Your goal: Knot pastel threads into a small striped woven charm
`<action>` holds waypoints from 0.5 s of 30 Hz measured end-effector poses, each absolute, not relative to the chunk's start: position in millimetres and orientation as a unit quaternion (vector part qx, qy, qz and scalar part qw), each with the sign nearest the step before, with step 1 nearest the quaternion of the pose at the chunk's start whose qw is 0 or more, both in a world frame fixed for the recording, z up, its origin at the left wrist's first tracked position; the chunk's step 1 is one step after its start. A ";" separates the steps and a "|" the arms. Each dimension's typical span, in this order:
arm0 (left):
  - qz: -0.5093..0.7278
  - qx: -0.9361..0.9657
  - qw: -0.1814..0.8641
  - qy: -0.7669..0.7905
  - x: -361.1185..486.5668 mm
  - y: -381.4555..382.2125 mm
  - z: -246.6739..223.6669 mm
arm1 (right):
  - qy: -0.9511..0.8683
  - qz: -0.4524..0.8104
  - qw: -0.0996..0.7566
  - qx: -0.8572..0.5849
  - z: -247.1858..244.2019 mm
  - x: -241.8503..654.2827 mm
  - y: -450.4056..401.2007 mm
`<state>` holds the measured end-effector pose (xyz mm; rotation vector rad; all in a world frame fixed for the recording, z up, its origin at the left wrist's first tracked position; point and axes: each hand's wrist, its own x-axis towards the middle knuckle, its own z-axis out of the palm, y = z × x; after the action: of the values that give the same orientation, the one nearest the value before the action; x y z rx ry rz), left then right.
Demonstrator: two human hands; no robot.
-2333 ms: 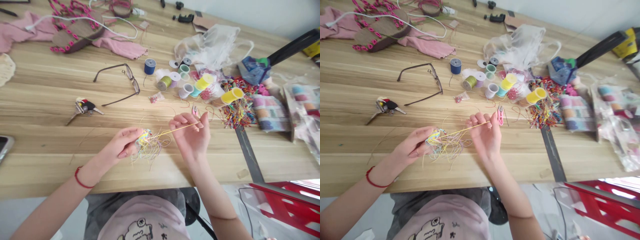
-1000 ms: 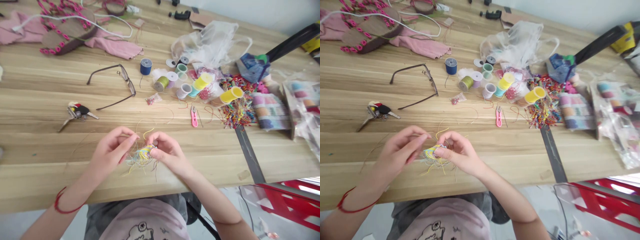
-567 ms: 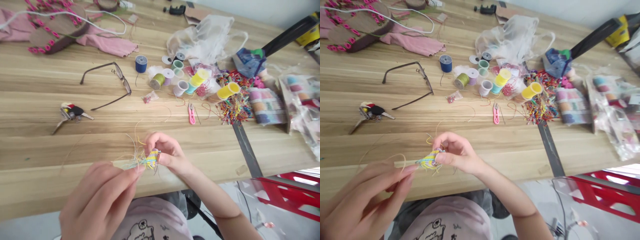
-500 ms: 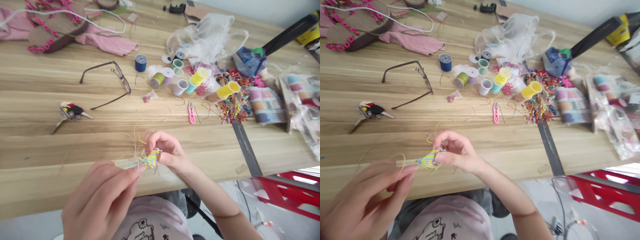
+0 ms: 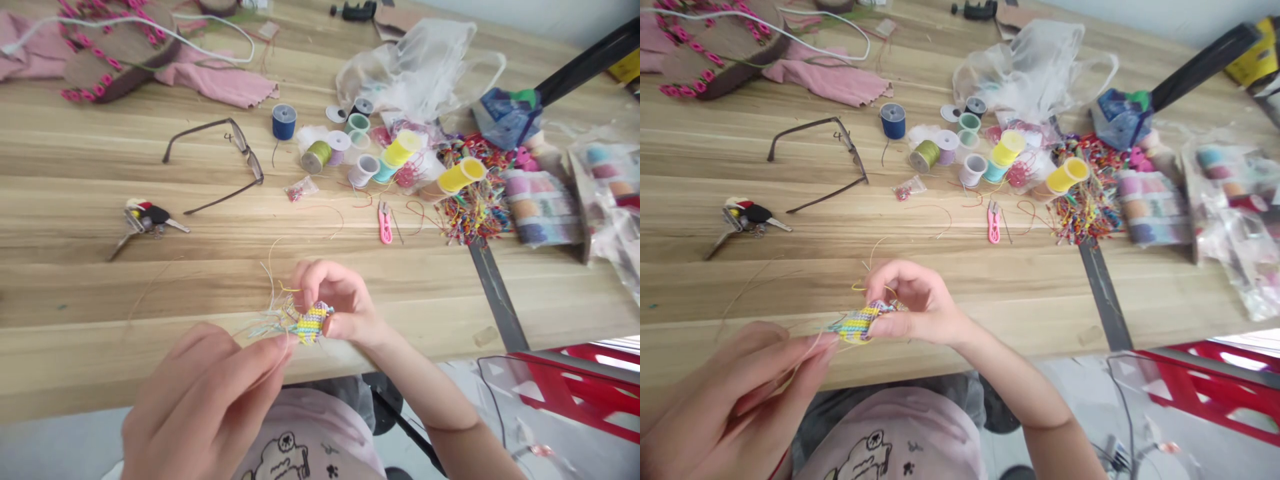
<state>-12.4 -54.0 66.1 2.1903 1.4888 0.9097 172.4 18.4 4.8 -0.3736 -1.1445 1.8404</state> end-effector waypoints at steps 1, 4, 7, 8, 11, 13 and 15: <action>0.318 0.771 0.170 0.524 -11.6 -54.0 66.4 | -0.460 0.748 0.454 -0.149 4.1 172.4 18.4; 0.311 0.776 0.197 0.513 -11.6 -53.4 66.1 | -0.455 0.753 0.453 -0.142 2.4 172.3 18.7; 0.285 0.787 0.222 0.501 -15.9 -52.2 64.7 | -0.459 0.754 0.449 -0.138 1.2 172.4 19.2; 0.285 0.786 0.223 0.501 -17.6 -52.0 64.4 | -0.461 0.754 0.446 -0.139 1.0 172.4 19.2; 0.297 0.778 0.238 0.500 -19.7 -53.9 63.7 | -0.462 0.757 0.439 -0.142 0.9 172.3 18.9; 0.331 0.736 0.295 0.512 -16.5 -57.1 62.5 | -0.459 0.760 0.437 -0.145 1.3 171.9 18.4; 0.395 0.634 0.377 0.547 -9.3 -60.2 60.6 | -0.457 0.760 0.436 -0.153 2.2 171.7 18.1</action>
<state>-9.3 -60.2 60.6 1.6208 1.3996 1.0110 171.7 18.1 2.2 -0.3811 -1.1364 1.8925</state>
